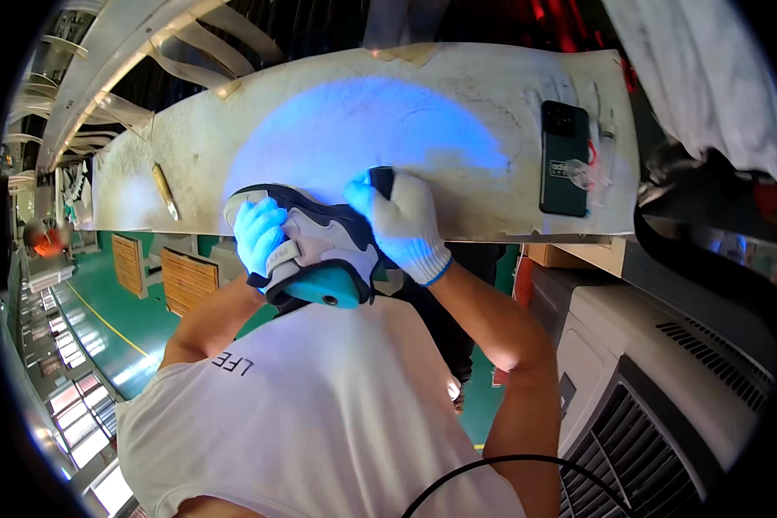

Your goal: The person inserts a black insole into a sneaker and presses it into place. They then use a black cylindrical tool to press and smooth the insole edges and surface, repeating the process on a second shoe. The person handles the shoes and the tool with gloved hands on a factory workbench.

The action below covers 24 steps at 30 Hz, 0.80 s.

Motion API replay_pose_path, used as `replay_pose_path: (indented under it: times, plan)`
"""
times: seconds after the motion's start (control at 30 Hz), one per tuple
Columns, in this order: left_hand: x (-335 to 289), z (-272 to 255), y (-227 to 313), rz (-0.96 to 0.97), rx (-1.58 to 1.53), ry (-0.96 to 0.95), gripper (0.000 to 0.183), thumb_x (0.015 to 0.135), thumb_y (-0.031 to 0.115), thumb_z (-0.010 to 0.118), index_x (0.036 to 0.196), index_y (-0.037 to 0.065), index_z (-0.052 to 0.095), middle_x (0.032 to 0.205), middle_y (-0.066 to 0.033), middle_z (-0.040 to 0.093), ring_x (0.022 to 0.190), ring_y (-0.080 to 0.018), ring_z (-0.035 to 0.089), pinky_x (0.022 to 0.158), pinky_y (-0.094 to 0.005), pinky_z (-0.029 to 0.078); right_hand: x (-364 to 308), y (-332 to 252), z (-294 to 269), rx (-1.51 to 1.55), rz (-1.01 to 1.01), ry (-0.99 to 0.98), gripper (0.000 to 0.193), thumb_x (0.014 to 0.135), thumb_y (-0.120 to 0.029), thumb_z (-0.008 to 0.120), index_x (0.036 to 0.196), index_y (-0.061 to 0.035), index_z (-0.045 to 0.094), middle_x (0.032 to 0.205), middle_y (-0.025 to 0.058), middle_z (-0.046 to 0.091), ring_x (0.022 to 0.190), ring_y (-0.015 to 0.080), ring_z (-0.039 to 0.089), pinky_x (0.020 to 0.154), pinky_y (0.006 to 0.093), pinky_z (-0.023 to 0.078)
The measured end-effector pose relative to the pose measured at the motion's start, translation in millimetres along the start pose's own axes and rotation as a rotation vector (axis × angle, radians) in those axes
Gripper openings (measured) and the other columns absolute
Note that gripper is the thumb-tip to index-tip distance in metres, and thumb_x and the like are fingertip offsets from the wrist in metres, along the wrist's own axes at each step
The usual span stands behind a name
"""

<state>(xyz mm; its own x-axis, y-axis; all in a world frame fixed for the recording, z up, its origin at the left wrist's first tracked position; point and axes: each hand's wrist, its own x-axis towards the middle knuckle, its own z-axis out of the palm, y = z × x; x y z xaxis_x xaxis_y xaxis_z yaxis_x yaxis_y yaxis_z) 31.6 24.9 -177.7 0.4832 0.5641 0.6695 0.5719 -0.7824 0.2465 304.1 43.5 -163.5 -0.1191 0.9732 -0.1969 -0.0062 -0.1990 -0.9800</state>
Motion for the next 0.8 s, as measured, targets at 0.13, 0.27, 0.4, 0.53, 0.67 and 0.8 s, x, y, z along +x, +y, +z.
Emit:
replay_pose_path:
  times: [0.13, 0.27, 0.4, 0.53, 0.67, 0.8]
  plan:
    - [21.8, -1.8, 2.3, -0.016, 0.018, 0.017, 0.039, 0.064, 0.031, 0.083, 0.091, 0.005, 0.071, 0.109, -0.0185, 0.075, 0.1, -0.043, 0.073, 0.078, -0.0528, 0.053, 26.5, -21.3, -2.5, -0.122, 0.032, -0.259, 0.034, 0.103, -0.029, 0.076, 0.094, 0.0029, 0.077, 0.077, 0.001, 0.07, 0.073, 0.013, 0.059, 0.071, 0.0366, 0.053]
    - [25.6, -3.0, 7.8, -0.003, 0.074, 0.039, 0.039, 0.065, 0.034, 0.081, 0.09, 0.005, 0.073, 0.107, -0.0181, 0.075, 0.1, -0.0418, 0.074, 0.078, -0.0531, 0.055, 20.1, 2.8, -1.5, 0.278, 0.081, -0.133, 0.037, 0.106, -0.032, 0.073, 0.093, 0.0028, 0.075, 0.08, -0.004, 0.063, 0.08, 0.0073, 0.055, 0.073, 0.0318, 0.049]
    - [4.8, -3.3, -4.4, 0.011, 0.047, -0.04, 0.036, 0.064, 0.034, 0.082, 0.083, 0.005, 0.072, 0.103, -0.0179, 0.076, 0.099, -0.041, 0.075, 0.074, -0.0519, 0.054, 28.3, -0.2, -8.3, 0.075, 0.129, -0.317, 0.03, 0.107, -0.027, 0.074, 0.113, 0.0024, 0.078, 0.101, 0.0017, 0.076, 0.092, 0.0112, 0.065, 0.086, 0.0338, 0.055]
    - [10.7, 3.6, -1.2, 0.002, 0.03, 0.037, 0.039, 0.069, 0.038, 0.085, 0.088, 0.006, 0.073, 0.106, -0.0186, 0.077, 0.102, -0.0421, 0.075, 0.077, -0.0536, 0.054, 46.6, -24.2, -0.5, -0.24, 0.0, -0.457, 0.038, 0.102, -0.032, 0.078, 0.115, 0.003, 0.077, 0.096, 0.0143, 0.079, 0.088, 0.019, 0.07, 0.083, 0.0393, 0.057]
    - [19.4, -8.6, 5.3, -0.018, 0.025, -0.104, 0.056, 0.076, 0.051, 0.094, 0.103, 0.006, 0.075, 0.12, -0.0222, 0.075, 0.113, -0.0441, 0.074, 0.093, -0.0598, 0.057, 80.6, -41.9, 21.8, -0.561, -0.117, -0.521, 0.05, 0.099, -0.05, 0.078, 0.11, -0.0011, 0.082, 0.091, 0.0259, 0.078, 0.08, 0.0408, 0.073, 0.082, 0.0512, 0.06]
    - [43.6, -16.4, 15.9, -0.285, -0.027, -0.233, 0.09, 0.064, 0.054, 0.106, 0.129, 0.003, 0.072, 0.133, -0.0224, 0.07, 0.115, -0.0464, 0.073, 0.101, -0.0577, 0.058, 92.4, -18.2, -13.2, -0.513, -0.212, 0.212, 0.054, 0.101, -0.053, 0.079, 0.108, 0.0006, 0.08, 0.092, 0.0257, 0.079, 0.081, 0.0404, 0.074, 0.081, 0.0502, 0.06]
